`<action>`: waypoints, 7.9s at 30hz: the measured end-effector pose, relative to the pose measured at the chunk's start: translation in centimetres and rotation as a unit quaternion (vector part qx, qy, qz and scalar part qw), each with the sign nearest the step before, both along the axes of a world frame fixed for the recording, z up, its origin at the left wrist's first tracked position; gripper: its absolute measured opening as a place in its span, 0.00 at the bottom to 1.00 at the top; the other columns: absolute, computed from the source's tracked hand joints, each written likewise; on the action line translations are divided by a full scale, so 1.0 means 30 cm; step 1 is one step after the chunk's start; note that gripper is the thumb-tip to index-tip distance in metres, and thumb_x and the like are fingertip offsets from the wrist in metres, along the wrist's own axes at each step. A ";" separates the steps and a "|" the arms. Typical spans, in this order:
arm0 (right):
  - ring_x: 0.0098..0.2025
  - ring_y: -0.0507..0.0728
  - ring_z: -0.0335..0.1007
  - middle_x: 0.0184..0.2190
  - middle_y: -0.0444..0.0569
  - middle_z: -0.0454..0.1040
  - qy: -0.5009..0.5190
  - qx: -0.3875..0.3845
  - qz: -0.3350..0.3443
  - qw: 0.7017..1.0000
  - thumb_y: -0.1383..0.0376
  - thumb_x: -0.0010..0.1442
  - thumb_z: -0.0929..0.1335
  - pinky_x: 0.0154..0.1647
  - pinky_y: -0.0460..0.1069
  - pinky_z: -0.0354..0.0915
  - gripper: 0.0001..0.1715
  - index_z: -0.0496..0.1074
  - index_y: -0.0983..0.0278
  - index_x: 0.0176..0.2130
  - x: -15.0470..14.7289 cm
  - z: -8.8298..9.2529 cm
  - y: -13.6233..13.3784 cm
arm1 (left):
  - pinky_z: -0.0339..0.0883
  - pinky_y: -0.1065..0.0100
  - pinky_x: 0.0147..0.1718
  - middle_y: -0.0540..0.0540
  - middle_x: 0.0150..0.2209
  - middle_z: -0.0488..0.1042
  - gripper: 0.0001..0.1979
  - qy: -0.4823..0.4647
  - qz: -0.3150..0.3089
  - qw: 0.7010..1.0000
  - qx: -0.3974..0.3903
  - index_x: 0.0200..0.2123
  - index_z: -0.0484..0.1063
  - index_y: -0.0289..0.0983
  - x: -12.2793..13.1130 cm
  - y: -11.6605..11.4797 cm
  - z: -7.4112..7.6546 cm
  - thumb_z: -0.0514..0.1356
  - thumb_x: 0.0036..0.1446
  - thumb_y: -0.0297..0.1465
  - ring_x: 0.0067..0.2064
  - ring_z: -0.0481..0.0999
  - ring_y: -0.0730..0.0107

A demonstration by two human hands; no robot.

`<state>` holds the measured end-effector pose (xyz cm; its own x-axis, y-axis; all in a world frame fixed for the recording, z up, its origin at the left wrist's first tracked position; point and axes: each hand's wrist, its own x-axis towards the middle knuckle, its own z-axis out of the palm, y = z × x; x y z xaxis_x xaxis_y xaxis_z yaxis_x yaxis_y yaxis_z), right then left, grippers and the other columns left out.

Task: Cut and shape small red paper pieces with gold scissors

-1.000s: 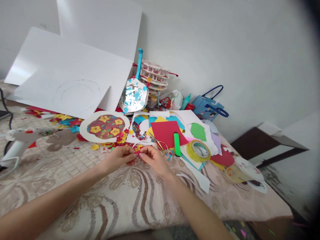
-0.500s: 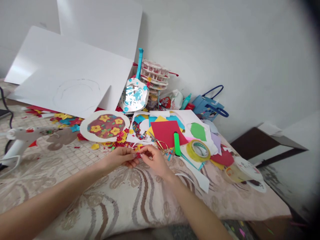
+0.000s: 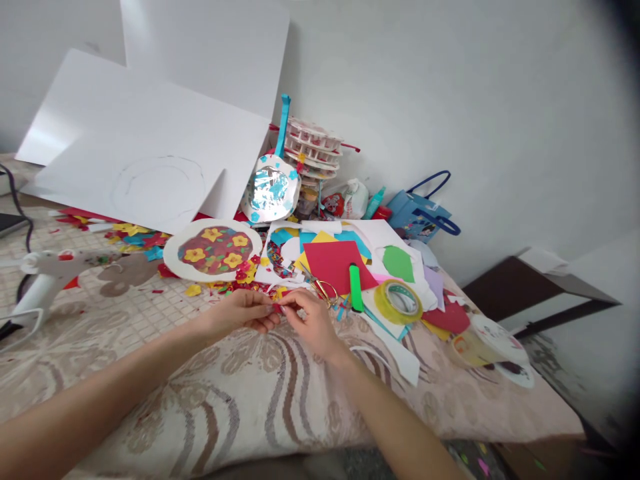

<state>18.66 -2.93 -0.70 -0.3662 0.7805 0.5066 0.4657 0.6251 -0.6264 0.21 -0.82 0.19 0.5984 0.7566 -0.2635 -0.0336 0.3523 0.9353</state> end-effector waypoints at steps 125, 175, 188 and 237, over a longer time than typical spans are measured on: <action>0.35 0.52 0.66 0.33 0.47 0.69 0.109 -0.123 0.008 0.986 0.71 0.56 0.61 0.35 0.47 0.63 0.08 0.65 0.63 0.38 -0.006 -0.010 0.006 | 0.66 0.70 0.31 0.46 0.29 0.77 0.13 0.075 0.039 0.995 0.051 0.29 0.71 0.33 0.014 0.000 -0.018 0.64 0.45 0.38 0.29 0.73 0.71; 0.27 0.49 0.65 0.28 0.42 0.67 0.207 -0.308 0.070 0.926 0.58 0.57 0.66 0.30 0.47 0.65 0.10 0.65 0.62 0.37 0.001 -0.021 0.028 | 0.66 0.71 0.31 0.47 0.29 0.76 0.11 0.042 0.001 0.999 0.016 0.31 0.72 0.31 0.013 -0.011 -0.007 0.62 0.49 0.34 0.29 0.72 0.73; 0.33 0.51 0.66 0.32 0.45 0.69 0.154 -0.264 0.112 0.946 0.63 0.55 0.68 0.35 0.47 0.63 0.07 0.67 0.63 0.34 0.032 -0.002 0.036 | 0.66 0.74 0.28 0.46 0.29 0.76 0.12 -0.002 0.017 0.998 -0.066 0.31 0.73 0.32 0.003 -0.001 -0.017 0.66 0.45 0.34 0.27 0.72 0.75; 0.22 0.48 0.62 0.22 0.41 0.67 0.215 -0.381 0.058 0.897 0.53 0.54 0.66 0.24 0.45 0.61 0.17 0.65 0.64 0.29 -0.019 -0.026 0.008 | 0.66 0.69 0.29 0.48 0.27 0.74 0.12 0.074 -0.026 0.991 0.106 0.28 0.70 0.34 0.007 0.001 -0.006 0.63 0.46 0.38 0.28 0.72 0.71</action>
<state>18.08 -2.70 -1.49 -0.3659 0.9296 -0.0433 0.0378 -0.0316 -0.9988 0.41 -0.79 0.00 0.6044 0.7737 -0.1901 0.1221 0.1459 0.9817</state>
